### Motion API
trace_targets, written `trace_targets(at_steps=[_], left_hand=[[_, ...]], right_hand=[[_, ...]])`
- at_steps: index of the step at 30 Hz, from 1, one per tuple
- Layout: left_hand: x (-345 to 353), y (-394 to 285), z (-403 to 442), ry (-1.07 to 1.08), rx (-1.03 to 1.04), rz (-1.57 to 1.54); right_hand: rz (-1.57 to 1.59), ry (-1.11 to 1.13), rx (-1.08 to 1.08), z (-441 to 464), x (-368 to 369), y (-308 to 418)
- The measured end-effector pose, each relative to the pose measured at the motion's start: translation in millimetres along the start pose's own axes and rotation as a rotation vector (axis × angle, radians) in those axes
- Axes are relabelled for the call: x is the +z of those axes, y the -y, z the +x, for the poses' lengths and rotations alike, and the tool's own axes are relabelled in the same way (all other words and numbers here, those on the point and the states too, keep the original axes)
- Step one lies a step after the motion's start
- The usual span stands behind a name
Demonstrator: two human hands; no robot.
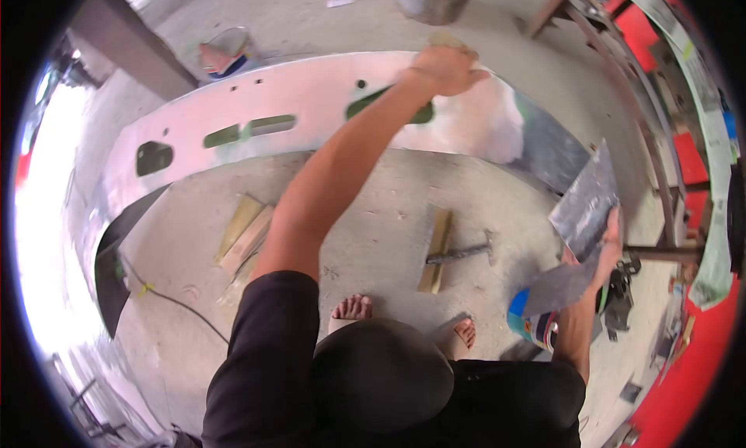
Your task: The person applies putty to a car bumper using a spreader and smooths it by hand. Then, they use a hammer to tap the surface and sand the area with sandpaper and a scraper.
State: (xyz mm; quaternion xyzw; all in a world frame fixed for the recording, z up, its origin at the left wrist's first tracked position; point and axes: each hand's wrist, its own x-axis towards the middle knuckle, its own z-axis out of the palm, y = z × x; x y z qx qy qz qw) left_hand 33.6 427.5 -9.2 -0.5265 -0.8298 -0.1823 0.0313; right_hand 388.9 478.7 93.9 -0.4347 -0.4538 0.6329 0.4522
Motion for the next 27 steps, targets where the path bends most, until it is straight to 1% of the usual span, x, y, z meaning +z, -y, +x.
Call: trace_targets(at_steps=[2,4,5,6,7,8,9,10,11,13,14,15,16,17,19,20,21,22,25,26,27], left_hand=[[-30.0,57.4,-40.2,0.098,-0.158,-0.049],[-65.2,106.9,-107.0,0.085,-0.219,0.068],[-86.1,132.3,-144.8,0.082,-0.174,0.147],[-106.7,162.0,-180.9,0.131,-0.342,0.145],[-103.6,224.7,-226.5,-0.103,-0.157,0.118],[-127.2,241.1,-266.2,-0.137,-0.330,0.184],[-139.6,285.6,-306.0,-0.158,-0.419,0.180],[-161.2,312.4,-342.3,-0.158,-0.456,0.210],[-177.1,324.7,-366.4,-0.159,-0.496,0.243],[-175.3,339.6,-382.9,-0.164,-0.681,0.469],[-170.4,351.5,-387.1,-0.160,-0.773,0.589],[-148.0,373.0,-374.7,-0.097,-0.881,0.750],[-139.2,338.9,-343.9,-0.122,-0.780,0.645],[-114.5,323.8,-309.4,-0.094,-0.719,0.587],[-87.2,208.0,-221.6,-0.274,-0.571,0.205],[-62.6,166.2,-189.8,-0.368,-0.411,0.233],[-71.4,120.1,-159.6,-0.130,-0.386,0.084],[-48.1,103.5,-138.0,-0.203,-0.252,0.234],[-54.1,97.0,-118.5,-0.023,-0.131,0.100],[-56.7,116.0,-131.6,-0.071,-0.122,0.043],[-60.8,148.8,-152.4,-0.145,-0.090,-0.025]], right_hand=[[0.012,0.023,0.017,1.1,7.2,-4.7],[0.017,0.028,0.047,4.8,8.7,-6.0],[0.007,0.050,0.060,11.4,6.9,-8.1],[-0.006,0.071,0.072,18.8,3.7,-10.6],[-0.022,0.096,0.084,22.5,4.0,-12.7],[-0.027,0.114,0.063,20.7,8.2,-13.9],[-0.028,0.133,0.041,17.9,13.3,-14.5],[-0.027,0.154,0.018,15.5,17.6,-14.4],[-0.027,0.123,0.022,15.2,22.0,-13.9],[-0.025,0.076,0.041,16.5,29.3,-15.7],[-0.092,0.147,-0.053,31.2,9.0,-26.6],[-0.032,0.183,0.003,21.7,19.3,-22.3],[-0.001,0.199,0.045,22.2,17.3,-24.5],[0.028,0.213,0.082,24.2,15.5,-25.4],[-0.005,0.213,0.080,15.5,25.0,-25.3],[-0.026,0.201,0.080,8.6,27.0,-25.3],[-0.012,0.222,0.084,-0.4,32.3,-26.4],[0.004,0.241,0.086,-9.4,41.9,-28.1],[0.073,0.317,0.099,-8.0,46.1,-35.6],[0.071,0.322,0.111,-3.8,43.3,-36.1],[0.076,0.323,0.121,-1.8,41.7,-35.4]])
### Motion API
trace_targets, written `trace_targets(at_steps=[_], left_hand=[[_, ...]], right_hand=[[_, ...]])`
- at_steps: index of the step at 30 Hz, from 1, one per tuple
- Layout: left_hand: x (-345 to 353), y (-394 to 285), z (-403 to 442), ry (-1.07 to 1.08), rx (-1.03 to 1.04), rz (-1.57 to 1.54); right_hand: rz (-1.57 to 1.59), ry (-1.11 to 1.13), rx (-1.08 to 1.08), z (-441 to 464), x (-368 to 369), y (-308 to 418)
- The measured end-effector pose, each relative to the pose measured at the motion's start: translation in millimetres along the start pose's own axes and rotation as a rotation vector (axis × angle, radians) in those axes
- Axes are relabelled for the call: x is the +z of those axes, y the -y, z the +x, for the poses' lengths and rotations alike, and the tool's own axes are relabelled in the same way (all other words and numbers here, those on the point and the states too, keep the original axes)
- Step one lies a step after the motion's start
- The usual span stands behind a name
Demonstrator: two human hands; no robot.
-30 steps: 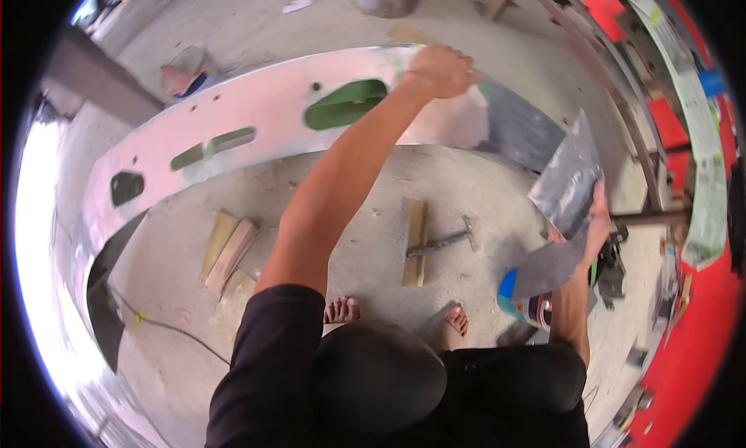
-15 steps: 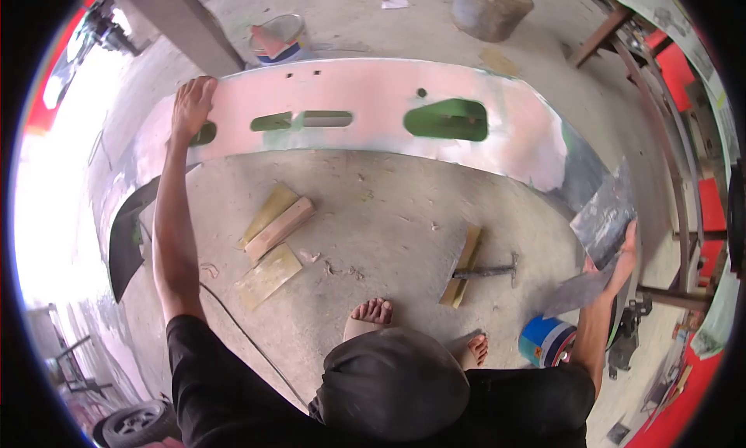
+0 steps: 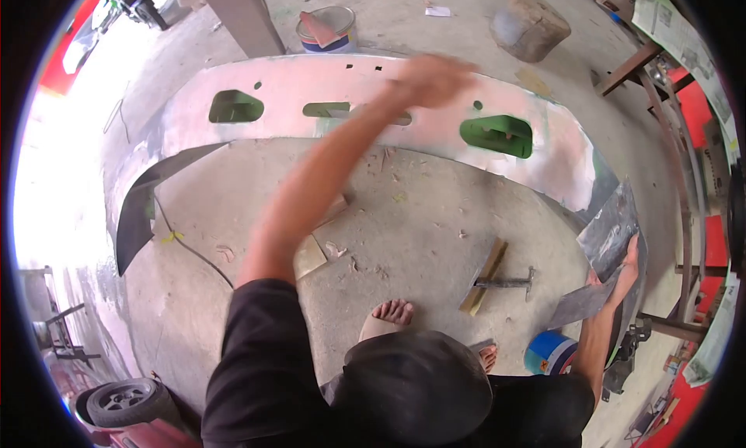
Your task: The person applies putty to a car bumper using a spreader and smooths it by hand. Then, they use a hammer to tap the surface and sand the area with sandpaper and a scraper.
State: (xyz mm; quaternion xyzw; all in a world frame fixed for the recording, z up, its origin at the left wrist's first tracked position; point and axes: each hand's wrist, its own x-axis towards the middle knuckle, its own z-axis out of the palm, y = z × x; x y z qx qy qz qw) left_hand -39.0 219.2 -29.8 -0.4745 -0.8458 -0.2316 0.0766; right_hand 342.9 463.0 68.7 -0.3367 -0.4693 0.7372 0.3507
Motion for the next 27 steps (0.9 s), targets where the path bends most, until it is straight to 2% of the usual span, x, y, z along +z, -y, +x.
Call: trace_targets(at_steps=[1,2,3,4,5,6,8,11,12,13,14,15,16,18,19,22,23,24,25,26,27], left_hand=[[-40.2,23.2,-10.0,0.315,-0.131,0.136],[-55.7,69.0,-43.4,0.179,-0.175,0.139],[-87.1,97.9,-70.3,0.196,-0.273,0.207],[-104.3,146.8,-99.8,0.113,-0.263,0.289],[-123.0,192.6,-125.3,0.185,-0.467,0.344],[-144.0,208.1,-147.3,0.112,-0.603,0.333],[-155.9,246.8,-163.4,0.118,-0.835,0.427],[-120.6,222.0,-116.1,0.244,-0.721,0.405],[-95.5,192.9,-92.5,0.154,-0.629,0.260],[-87.0,130.7,-57.4,0.252,-0.538,0.283],[-42.4,130.5,-29.2,0.316,-0.239,0.325],[-39.7,52.6,-10.6,0.173,-0.307,0.114],[-23.2,8.5,15.0,0.206,-0.410,0.085],[-17.0,-47.8,44.5,0.299,-0.431,-0.032],[-16.0,-58.4,51.6,0.325,-0.402,-0.024],[-21.3,-22.8,37.7,0.269,-0.341,0.043],[0.5,42.3,26.8,0.196,-0.144,0.156],[-46.8,62.1,4.7,0.367,-0.302,0.191],[-51.7,140.8,-27.6,0.313,-0.206,0.410],[-75.6,201.8,-54.1,0.406,-0.256,0.337],[-114.1,232.6,-88.3,0.440,-0.496,0.109]], right_hand=[[-0.037,-0.039,-0.018,-1.5,-0.3,3.8],[-0.074,-0.077,-0.034,-3.9,0.3,9.3],[-0.111,-0.114,-0.048,-5.5,-0.8,12.1],[-0.114,-0.158,-0.068,-0.4,-11.5,13.8],[-0.120,-0.202,-0.084,8.1,-29.0,17.5],[-0.129,-0.242,-0.102,14.1,-39.3,19.9],[-0.140,-0.331,-0.099,6.0,-22.3,29.6],[-0.215,-0.380,-0.091,1.7,-16.9,33.9],[-0.207,-0.327,-0.080,3.4,-15.0,31.8],[-0.204,-0.273,-0.071,5.4,-13.3,31.0],[-0.202,-0.218,-0.059,7.3,-11.8,29.2],[-0.146,-0.191,-0.083,13.6,-9.2,21.3],[-0.119,-0.161,-0.076,16.7,0.8,14.1],[-0.056,-0.101,-0.066,5.8,31.1,-0.6],[0.012,-0.066,0.008,0.3,42.8,-5.1],[-0.149,-0.052,-0.100,-1.4,30.9,-15.8],[-0.105,-0.114,-0.001,-9.5,45.5,-5.4],[-0.109,-0.127,-0.004,-4.7,31.8,-3.0],[-0.110,-0.142,-0.015,3.9,5.7,3.3],[-0.112,-0.159,-0.029,8.4,-17.6,10.7],[-0.122,-0.225,-0.057,6.7,-34.1,18.4]])
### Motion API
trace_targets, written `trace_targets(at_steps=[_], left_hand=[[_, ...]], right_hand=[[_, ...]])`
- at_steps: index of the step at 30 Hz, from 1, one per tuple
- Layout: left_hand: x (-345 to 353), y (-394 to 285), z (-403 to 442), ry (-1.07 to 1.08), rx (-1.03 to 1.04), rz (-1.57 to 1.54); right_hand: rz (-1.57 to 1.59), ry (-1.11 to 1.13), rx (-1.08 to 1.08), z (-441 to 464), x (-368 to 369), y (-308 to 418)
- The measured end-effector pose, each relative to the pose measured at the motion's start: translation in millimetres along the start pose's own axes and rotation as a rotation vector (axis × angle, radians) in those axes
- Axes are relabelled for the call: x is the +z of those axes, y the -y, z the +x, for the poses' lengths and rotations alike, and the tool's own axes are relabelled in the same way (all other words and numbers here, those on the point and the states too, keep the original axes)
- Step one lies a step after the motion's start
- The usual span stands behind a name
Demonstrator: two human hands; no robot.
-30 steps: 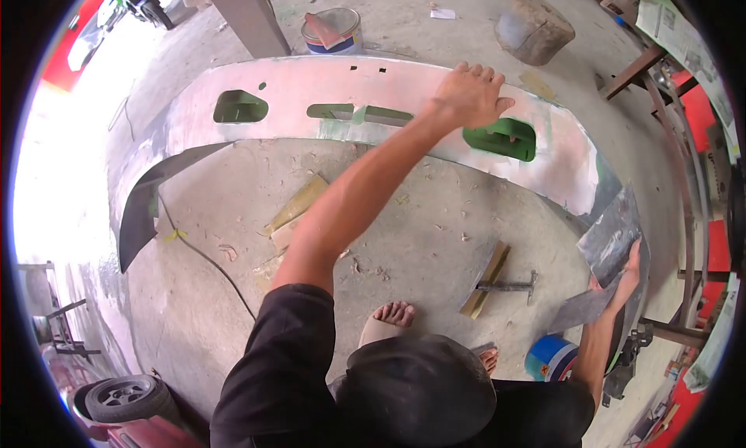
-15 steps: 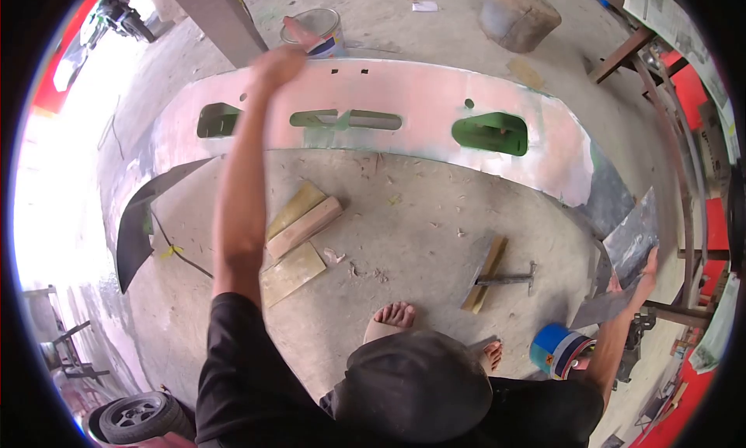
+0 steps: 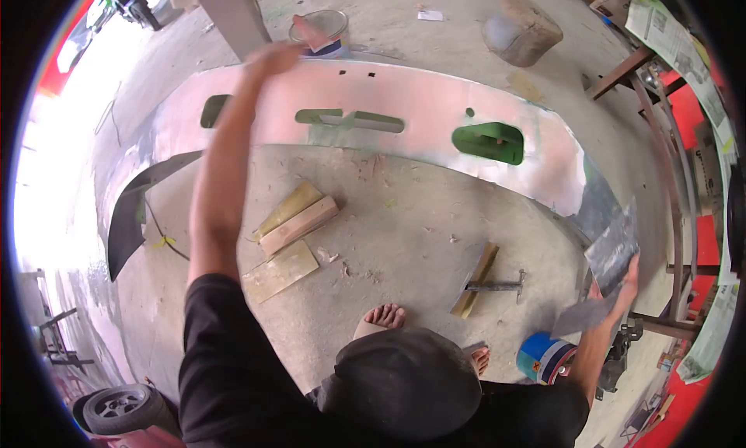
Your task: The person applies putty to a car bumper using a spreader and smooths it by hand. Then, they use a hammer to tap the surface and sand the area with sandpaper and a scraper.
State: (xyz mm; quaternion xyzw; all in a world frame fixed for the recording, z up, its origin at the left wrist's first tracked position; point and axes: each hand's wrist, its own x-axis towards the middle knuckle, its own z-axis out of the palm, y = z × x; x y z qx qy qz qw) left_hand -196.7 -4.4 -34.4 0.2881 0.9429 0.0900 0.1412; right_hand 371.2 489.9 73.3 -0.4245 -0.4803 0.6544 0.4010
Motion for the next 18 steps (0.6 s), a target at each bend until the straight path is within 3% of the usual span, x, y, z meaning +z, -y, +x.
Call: trace_targets(at_steps=[1,3,4,5,6,7,8,9,10,12,14,16,18], left_hand=[[-5.1,38.8,-13.2,-0.121,-0.127,0.095],[4.1,32.0,-16.1,-0.206,-0.162,0.117],[7.4,28.3,-20.8,-0.254,-0.199,0.136],[14.0,2.6,-6.2,-0.123,-0.131,0.292],[6.9,-82.5,-40.5,-0.363,-0.045,-0.050],[21.7,-110.4,-15.7,-0.181,-0.113,0.227],[15.3,-168.5,-43.0,-0.243,0.112,-0.034],[35.4,-189.6,-32.2,-0.381,0.235,0.015],[33.5,-189.8,-36.1,-0.384,0.281,0.010],[23.8,-178.7,-50.6,-0.388,0.360,0.000],[11.0,-110.1,-59.9,-0.258,0.240,-0.007],[11.3,-24.4,-76.6,-0.413,0.180,0.112],[-3.1,29.1,-115.3,-0.459,-0.024,0.260]], right_hand=[[-0.005,-0.063,-0.023,-0.1,-9.8,5.2],[-0.145,-0.159,-0.166,8.3,-34.7,8.4],[-0.091,-0.147,-0.093,17.0,-41.4,8.9],[-0.035,-0.133,-0.021,21.3,-35.9,9.3],[0.029,-0.023,-0.050,12.0,-17.0,5.0],[-0.020,0.011,-0.016,8.6,-3.5,-2.4],[-0.076,0.040,0.015,5.5,8.2,-8.2],[-0.133,0.065,0.042,0.9,22.2,-12.7],[-0.093,-0.011,0.060,-23.8,56.3,-16.8],[-0.103,0.081,0.160,-14.8,58.8,-36.0],[-0.097,0.079,0.205,-7.6,58.8,-49.8],[-0.140,0.014,0.223,-2.1,52.5,-61.0],[-0.214,0.041,0.243,13.2,37.1,-66.0]])
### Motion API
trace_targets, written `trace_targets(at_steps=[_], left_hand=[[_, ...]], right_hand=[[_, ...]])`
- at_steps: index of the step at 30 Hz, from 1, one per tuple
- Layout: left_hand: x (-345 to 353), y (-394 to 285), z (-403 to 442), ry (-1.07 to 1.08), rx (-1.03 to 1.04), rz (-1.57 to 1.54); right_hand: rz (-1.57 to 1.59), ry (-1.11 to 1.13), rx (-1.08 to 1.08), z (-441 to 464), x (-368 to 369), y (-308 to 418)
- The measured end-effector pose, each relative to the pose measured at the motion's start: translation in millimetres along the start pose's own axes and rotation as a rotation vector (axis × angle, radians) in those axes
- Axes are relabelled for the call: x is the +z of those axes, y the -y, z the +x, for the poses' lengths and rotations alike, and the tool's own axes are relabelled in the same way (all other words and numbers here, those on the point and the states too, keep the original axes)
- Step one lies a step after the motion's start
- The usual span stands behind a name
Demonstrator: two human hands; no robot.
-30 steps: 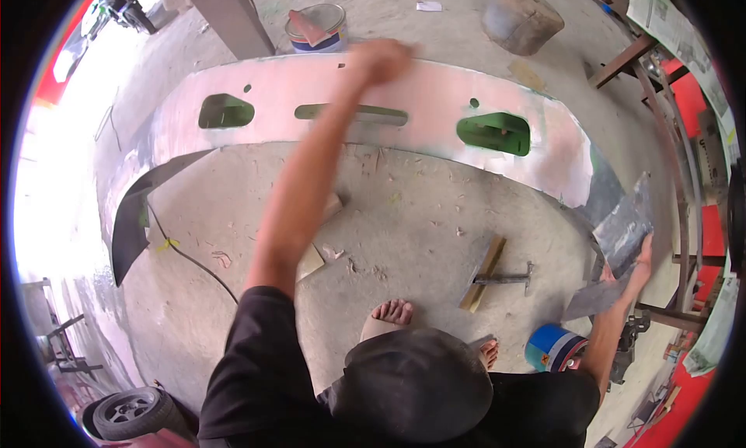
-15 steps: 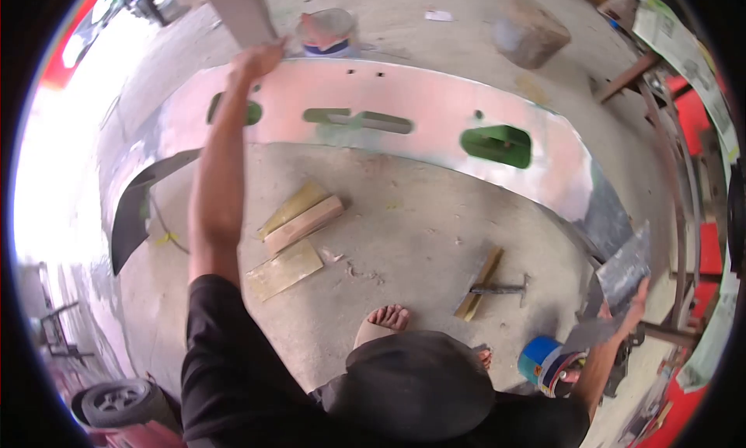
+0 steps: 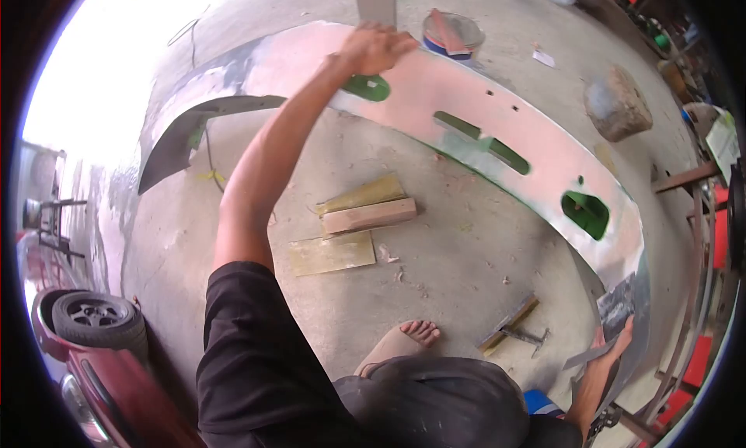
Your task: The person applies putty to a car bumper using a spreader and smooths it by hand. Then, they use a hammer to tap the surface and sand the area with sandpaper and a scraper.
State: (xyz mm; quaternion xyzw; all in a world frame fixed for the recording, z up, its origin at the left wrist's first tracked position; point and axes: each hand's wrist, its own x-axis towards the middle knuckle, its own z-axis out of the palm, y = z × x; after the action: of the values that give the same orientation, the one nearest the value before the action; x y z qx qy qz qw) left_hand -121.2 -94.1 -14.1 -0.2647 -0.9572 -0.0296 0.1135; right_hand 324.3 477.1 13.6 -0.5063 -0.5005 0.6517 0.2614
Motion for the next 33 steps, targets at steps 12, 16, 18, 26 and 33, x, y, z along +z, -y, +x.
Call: trace_targets(at_steps=[12,16,18,26,33], left_hand=[[22.1,132.6,-68.4,-0.099,-0.778,0.100],[-0.6,48.9,-107.3,-0.141,-0.199,0.062],[6.9,113.9,-139.3,-0.152,-0.305,0.025],[-11.9,383.2,-414.9,0.074,-1.553,0.042],[-6.3,320.3,-308.8,0.090,-1.328,0.169]], right_hand=[[-0.128,-0.121,-0.241,1.9,-19.1,30.4],[-0.135,-0.041,-0.165,1.2,4.7,18.1],[-0.164,0.002,-0.191,-23.8,29.2,20.6],[-0.162,0.010,-0.353,-2.7,-30.4,28.6],[-0.270,0.178,-0.296,27.1,-61.2,33.0]])
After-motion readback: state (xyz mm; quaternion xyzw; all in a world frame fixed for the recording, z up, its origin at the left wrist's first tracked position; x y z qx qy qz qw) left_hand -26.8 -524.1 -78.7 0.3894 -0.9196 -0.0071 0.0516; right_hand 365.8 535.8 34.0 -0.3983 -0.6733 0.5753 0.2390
